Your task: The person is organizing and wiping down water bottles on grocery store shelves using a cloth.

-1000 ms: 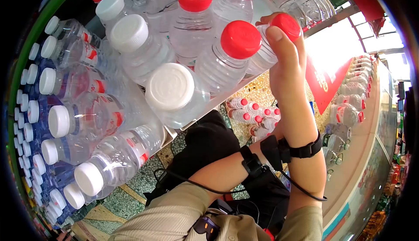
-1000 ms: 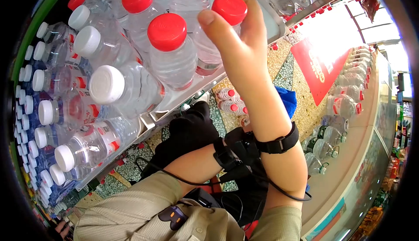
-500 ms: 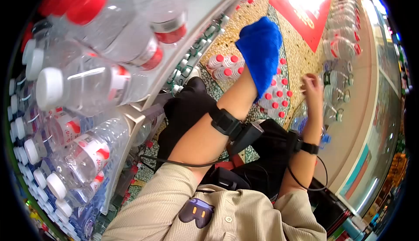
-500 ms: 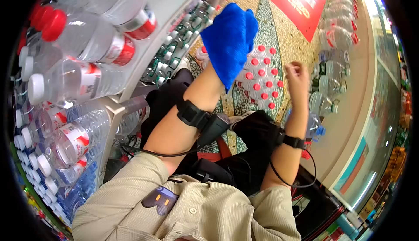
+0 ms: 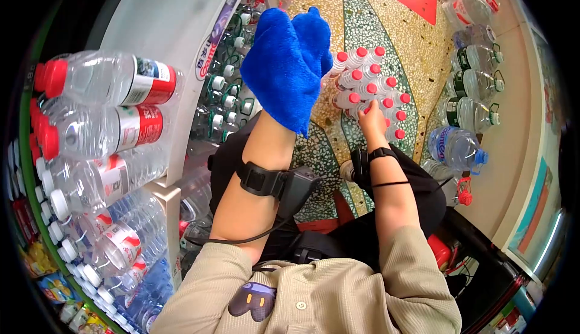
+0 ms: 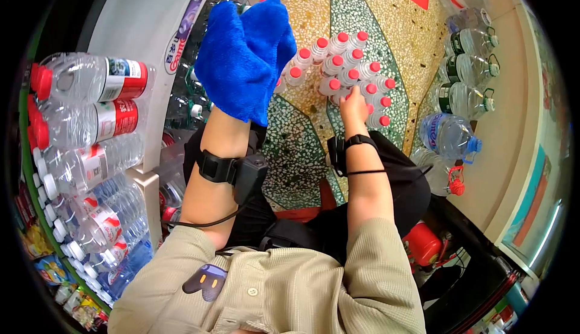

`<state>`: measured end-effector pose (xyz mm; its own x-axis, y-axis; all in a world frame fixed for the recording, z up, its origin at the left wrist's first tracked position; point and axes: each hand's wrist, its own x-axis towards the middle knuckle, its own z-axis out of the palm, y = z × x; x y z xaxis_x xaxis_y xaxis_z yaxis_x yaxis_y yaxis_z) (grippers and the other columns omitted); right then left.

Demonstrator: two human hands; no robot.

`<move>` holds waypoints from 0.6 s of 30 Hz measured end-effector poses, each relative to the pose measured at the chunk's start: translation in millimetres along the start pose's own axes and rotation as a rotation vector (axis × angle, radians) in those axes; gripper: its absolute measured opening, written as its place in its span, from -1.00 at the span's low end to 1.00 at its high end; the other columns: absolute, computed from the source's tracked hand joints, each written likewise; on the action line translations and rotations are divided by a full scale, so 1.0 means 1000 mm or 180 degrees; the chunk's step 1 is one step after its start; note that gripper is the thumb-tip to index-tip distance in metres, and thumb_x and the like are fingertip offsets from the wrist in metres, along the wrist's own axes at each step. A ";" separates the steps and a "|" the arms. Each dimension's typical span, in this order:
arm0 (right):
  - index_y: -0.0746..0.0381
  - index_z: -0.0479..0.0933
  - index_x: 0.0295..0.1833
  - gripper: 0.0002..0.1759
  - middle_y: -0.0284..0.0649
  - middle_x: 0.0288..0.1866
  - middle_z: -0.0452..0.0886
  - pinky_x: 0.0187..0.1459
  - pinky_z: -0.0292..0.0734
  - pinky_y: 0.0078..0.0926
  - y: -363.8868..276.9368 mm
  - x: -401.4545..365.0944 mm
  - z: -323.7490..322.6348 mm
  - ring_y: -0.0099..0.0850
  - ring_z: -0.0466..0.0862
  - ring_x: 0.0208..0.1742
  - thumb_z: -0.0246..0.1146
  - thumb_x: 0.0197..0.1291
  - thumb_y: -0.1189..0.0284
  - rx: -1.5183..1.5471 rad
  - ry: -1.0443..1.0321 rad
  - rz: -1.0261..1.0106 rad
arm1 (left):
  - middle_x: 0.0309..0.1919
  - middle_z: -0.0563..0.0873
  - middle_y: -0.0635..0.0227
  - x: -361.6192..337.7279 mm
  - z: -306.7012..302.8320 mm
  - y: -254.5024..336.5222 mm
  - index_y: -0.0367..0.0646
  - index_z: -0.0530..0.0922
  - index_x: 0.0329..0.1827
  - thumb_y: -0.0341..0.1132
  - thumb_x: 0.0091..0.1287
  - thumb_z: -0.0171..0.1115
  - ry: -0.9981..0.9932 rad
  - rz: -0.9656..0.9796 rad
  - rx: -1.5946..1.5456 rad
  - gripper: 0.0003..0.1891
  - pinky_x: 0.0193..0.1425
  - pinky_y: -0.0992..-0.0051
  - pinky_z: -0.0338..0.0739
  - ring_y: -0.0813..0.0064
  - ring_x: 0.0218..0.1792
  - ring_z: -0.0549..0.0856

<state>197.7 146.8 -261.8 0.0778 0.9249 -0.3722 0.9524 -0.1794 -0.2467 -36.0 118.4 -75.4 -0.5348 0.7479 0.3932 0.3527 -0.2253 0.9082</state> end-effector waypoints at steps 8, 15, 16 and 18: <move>0.19 0.55 -0.32 -0.60 -0.06 -0.40 0.66 -0.25 0.54 -0.15 -0.019 -0.016 -0.072 -0.04 0.66 -0.30 0.31 -0.14 0.09 0.0353 0.0718 -0.0442 | -0.02 0.72 0.26 0.007 -0.015 0.027 -0.26 0.52 0.13 -0.37 0.25 0.33 -0.0659 0.0511 0.1923 -0.61 -0.01 0.48 0.62 0.49 -0.09 0.72; 0.29 0.56 -0.31 -0.78 -0.35 -0.47 0.55 -0.35 0.42 -0.62 -0.065 -0.097 -0.249 -0.60 0.52 -0.43 0.35 -0.14 0.48 0.1767 0.1270 -0.2085 | -0.14 0.75 0.18 0.009 -0.011 0.033 -0.35 0.60 -0.09 -0.52 0.20 0.33 0.0017 0.0713 0.0880 -0.77 -0.14 0.56 0.65 0.53 -0.25 0.75; 0.31 0.56 -0.29 -0.79 -0.40 -0.44 0.52 -0.36 0.38 -0.68 -0.073 -0.113 -0.272 -0.63 0.48 -0.41 0.35 -0.13 0.54 0.2150 0.1207 -0.2199 | -0.15 0.75 0.17 0.009 -0.012 0.042 -0.36 0.59 -0.10 -0.53 0.20 0.33 -0.0063 0.0556 0.0833 -0.78 -0.14 0.56 0.65 0.53 -0.25 0.75; 0.32 0.57 -0.27 -0.79 -0.41 -0.41 0.49 -0.42 0.30 -0.74 -0.086 -0.132 -0.300 -0.67 0.44 -0.44 0.33 -0.12 0.60 0.2754 0.1399 -0.2227 | -0.14 0.74 0.14 0.010 -0.017 0.050 -0.39 0.56 -0.06 -0.46 0.26 0.28 -0.0223 0.0545 0.0643 -0.77 -0.08 0.50 0.64 0.46 -0.20 0.74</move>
<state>194.6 141.1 77.2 -0.1237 0.9171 0.3791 0.3271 0.3983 -0.8570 -36.1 103.9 -23.4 -0.4022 0.7527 0.5212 0.5832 -0.2282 0.7796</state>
